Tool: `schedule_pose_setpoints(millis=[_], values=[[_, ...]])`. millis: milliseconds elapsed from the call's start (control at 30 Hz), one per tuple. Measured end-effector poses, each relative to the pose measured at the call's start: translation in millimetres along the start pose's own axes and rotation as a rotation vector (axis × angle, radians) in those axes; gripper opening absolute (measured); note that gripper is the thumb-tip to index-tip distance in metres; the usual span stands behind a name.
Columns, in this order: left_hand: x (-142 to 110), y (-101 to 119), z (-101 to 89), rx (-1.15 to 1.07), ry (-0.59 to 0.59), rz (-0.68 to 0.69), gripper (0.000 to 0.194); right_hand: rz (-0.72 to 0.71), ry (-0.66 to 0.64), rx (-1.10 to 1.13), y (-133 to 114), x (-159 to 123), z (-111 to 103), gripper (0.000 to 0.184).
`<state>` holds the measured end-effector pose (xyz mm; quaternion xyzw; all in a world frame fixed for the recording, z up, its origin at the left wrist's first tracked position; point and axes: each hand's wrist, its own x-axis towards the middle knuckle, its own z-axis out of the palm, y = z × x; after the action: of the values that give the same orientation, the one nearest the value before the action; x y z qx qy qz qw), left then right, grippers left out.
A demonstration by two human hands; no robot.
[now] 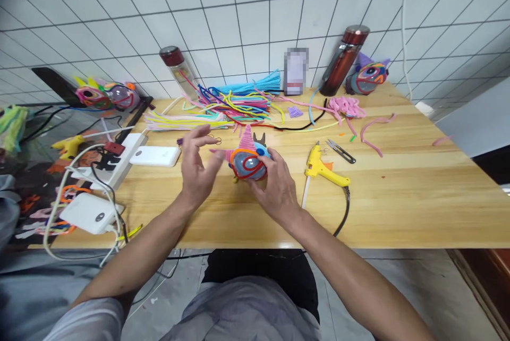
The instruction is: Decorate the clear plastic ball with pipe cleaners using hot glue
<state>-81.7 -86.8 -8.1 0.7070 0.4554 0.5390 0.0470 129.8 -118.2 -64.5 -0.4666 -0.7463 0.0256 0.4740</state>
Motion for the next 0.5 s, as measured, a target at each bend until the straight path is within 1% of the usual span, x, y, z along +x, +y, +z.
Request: schedule_pose_setpoints(millis=[33,67,100,133,233,300,400,500], values=[[-0.6,-3.2,-1.4,-0.016,0.091,-0.061,0.028,0.018,-0.007,0.017,2.0,0.2,-0.4,0.059],[-1.4,-6.4,-2.1,-0.048,0.155,-0.125,0.027,0.04,-0.014,0.033,4.3,0.4,-1.0,0.06],[-2.6,-9.3,-2.2,-0.094,0.19,-0.187,0.028,0.065,-0.023,0.047,6.9,0.5,-1.6,0.062],[-3.8,-11.6,-1.4,-0.146,0.198,-0.248,0.03,0.094,-0.034,0.059,9.7,0.7,-2.3,0.063],[-7.5,-13.4,4.0,-0.279,0.15,-0.406,0.038,0.199,-0.068,0.087,18.8,1.3,-4.9,0.067],[-9.1,-12.1,8.6,-0.323,0.12,-0.472,0.043,0.265,-0.09,0.099,24.3,1.9,-6.9,0.068],[-11.0,-12.1,14.8,-0.366,0.059,-0.518,0.043,0.325,-0.111,0.106,30.4,3.1,-9.4,0.069],[-13.5,-16.8,19.7,-0.404,-0.059,-0.531,0.036,0.352,-0.118,0.107,33.5,4.9,-10.5,0.069]])
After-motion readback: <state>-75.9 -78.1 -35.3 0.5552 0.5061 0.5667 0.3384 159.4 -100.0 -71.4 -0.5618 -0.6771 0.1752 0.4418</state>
